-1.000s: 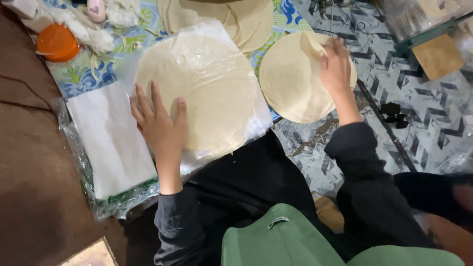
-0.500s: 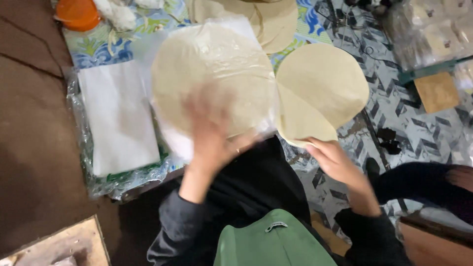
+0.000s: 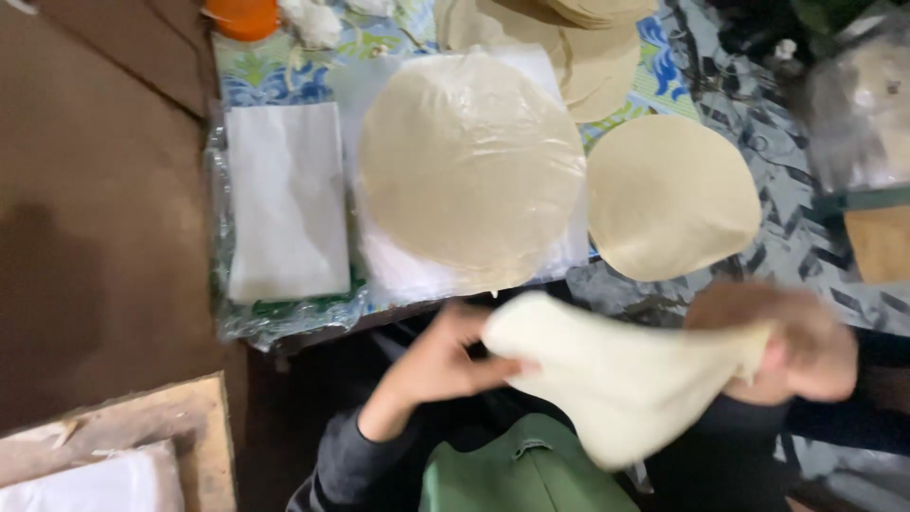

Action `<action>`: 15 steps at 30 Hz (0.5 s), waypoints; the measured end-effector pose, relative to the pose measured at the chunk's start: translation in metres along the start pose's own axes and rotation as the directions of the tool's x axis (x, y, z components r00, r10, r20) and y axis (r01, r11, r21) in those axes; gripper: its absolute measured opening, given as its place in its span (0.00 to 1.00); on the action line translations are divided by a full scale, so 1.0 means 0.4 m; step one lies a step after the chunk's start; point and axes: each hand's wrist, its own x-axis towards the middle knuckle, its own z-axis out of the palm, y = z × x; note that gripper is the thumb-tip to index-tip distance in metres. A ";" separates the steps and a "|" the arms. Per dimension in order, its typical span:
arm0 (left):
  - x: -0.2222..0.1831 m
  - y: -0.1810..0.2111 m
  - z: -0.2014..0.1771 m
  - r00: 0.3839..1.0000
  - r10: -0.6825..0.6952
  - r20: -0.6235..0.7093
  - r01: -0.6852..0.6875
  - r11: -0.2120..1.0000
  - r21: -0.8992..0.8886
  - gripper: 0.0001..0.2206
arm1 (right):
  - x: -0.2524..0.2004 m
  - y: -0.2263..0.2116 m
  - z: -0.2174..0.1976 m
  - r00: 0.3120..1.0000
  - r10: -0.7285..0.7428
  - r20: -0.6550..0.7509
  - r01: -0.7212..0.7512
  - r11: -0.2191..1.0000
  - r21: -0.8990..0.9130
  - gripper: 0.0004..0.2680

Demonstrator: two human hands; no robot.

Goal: The person separates and stacks thin flatbreads from several piles and places them into plastic bags by hand.

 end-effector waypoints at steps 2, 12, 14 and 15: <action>0.021 0.020 -0.091 0.995 -0.049 -0.089 0.056 0.996 0.070 0.09 | 0.113 0.033 -0.033 0.969 -0.016 -0.247 0.022 1.000 0.021 0.18; 0.230 -0.196 -0.441 0.727 -0.178 -0.664 0.299 0.952 0.072 0.17 | 0.588 0.255 -0.100 0.656 0.229 -0.719 -0.294 0.955 0.036 0.25; 0.214 -0.231 -0.439 0.749 -0.189 -0.635 0.239 0.971 -0.008 0.15 | 0.577 0.290 -0.106 0.664 0.224 -0.714 -0.274 0.960 0.047 0.27; 0.200 -0.229 -0.428 0.745 -0.202 -0.635 0.240 0.970 -0.028 0.14 | 0.571 0.305 -0.108 0.669 0.199 -0.716 -0.221 0.973 0.064 0.24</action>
